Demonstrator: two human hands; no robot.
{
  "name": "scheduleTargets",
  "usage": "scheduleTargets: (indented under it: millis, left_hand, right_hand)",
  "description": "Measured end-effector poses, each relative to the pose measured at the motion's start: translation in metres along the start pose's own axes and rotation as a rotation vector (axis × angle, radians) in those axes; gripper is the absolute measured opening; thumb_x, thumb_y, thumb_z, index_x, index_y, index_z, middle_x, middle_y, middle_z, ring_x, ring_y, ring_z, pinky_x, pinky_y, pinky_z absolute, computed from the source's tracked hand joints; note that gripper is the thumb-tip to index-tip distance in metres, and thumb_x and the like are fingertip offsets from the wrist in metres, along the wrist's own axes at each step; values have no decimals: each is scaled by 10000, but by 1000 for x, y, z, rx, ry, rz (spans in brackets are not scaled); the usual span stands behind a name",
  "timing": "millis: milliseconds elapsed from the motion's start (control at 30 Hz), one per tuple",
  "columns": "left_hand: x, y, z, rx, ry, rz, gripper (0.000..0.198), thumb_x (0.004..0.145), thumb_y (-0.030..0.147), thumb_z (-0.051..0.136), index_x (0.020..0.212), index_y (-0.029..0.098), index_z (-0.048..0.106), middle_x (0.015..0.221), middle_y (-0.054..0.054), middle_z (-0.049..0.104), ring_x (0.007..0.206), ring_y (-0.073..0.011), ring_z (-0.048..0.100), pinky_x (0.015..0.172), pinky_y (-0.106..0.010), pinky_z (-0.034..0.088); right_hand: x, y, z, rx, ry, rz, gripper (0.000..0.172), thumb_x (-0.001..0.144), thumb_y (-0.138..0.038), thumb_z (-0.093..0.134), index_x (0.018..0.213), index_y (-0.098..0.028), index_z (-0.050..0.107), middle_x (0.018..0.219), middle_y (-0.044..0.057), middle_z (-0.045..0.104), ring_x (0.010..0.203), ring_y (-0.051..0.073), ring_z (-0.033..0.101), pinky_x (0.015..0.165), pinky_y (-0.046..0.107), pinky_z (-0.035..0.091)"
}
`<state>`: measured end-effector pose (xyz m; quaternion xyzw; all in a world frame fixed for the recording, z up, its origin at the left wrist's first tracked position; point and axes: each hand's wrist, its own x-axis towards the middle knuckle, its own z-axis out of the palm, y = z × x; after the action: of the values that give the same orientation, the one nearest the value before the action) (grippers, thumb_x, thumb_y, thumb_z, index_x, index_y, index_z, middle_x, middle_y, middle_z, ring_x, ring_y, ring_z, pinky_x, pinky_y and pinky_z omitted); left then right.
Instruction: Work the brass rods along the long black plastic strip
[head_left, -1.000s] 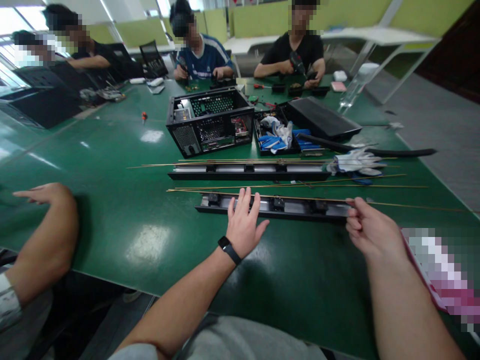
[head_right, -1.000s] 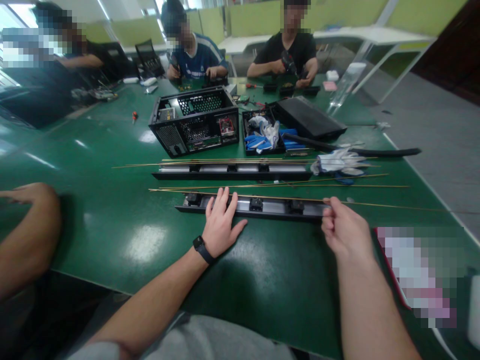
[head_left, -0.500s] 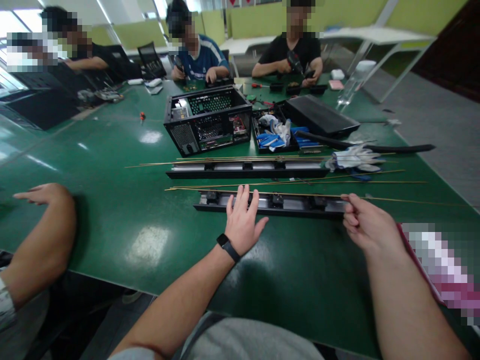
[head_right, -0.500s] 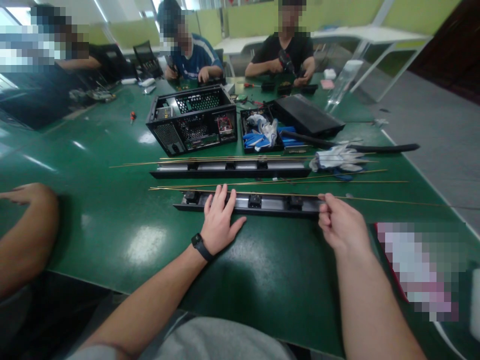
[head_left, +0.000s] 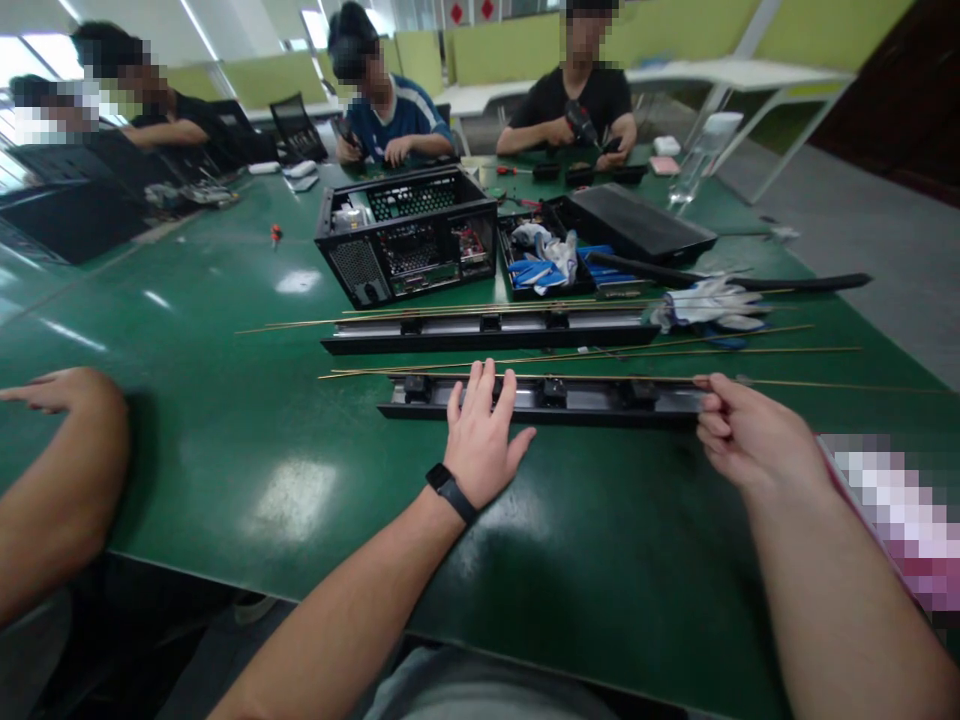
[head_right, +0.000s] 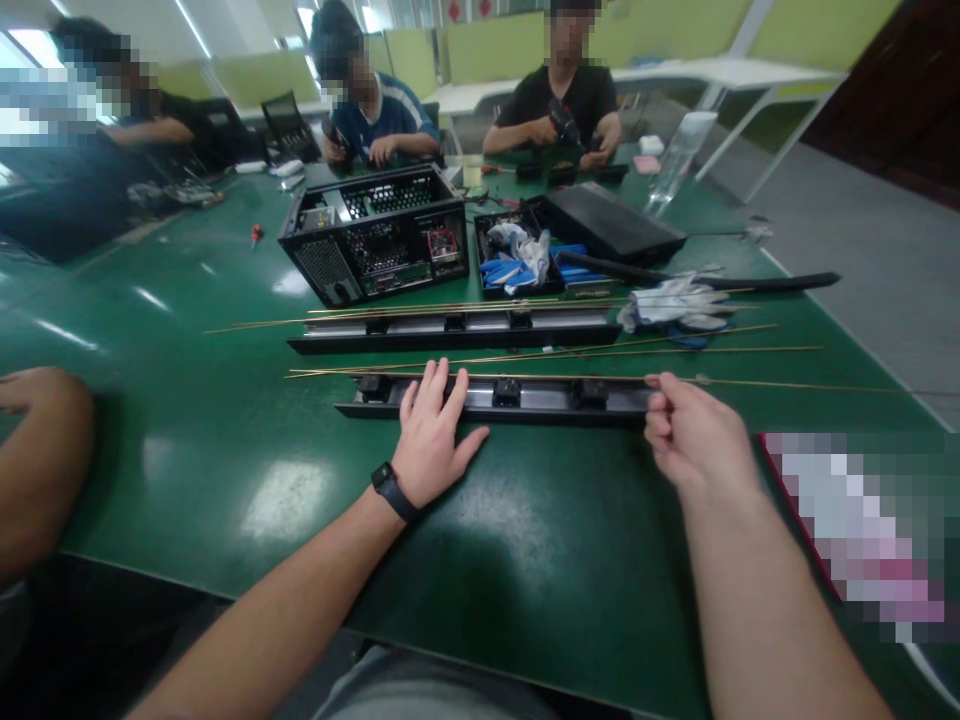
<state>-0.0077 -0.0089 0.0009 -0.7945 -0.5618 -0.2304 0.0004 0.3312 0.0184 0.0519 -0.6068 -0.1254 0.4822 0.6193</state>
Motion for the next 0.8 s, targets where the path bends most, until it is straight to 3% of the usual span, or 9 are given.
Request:
scheduleTargets:
  millis: [267, 800]
  left_hand:
    - [3, 0, -2, 4, -16, -8, 852, 1142, 365, 849, 1908, 167, 534, 2048, -269, 422, 1955, -481, 329, 1552, -715, 376]
    - [3, 1, -3, -16, -7, -8, 842, 1122, 325, 855, 1893, 166, 555, 2044, -271, 424, 1946, -477, 355, 1540, -742, 390]
  right_hand:
    - [-21, -13, 17, -31, 85, -4, 385, 1283, -99, 589, 927, -179, 713, 661, -79, 502, 355, 27, 355, 304, 149, 232]
    - [-6, -13, 3, -39, 46, 15, 322, 1278, -153, 603, 978, -204, 709, 690, -75, 513, 354, 38, 370, 319, 136, 260]
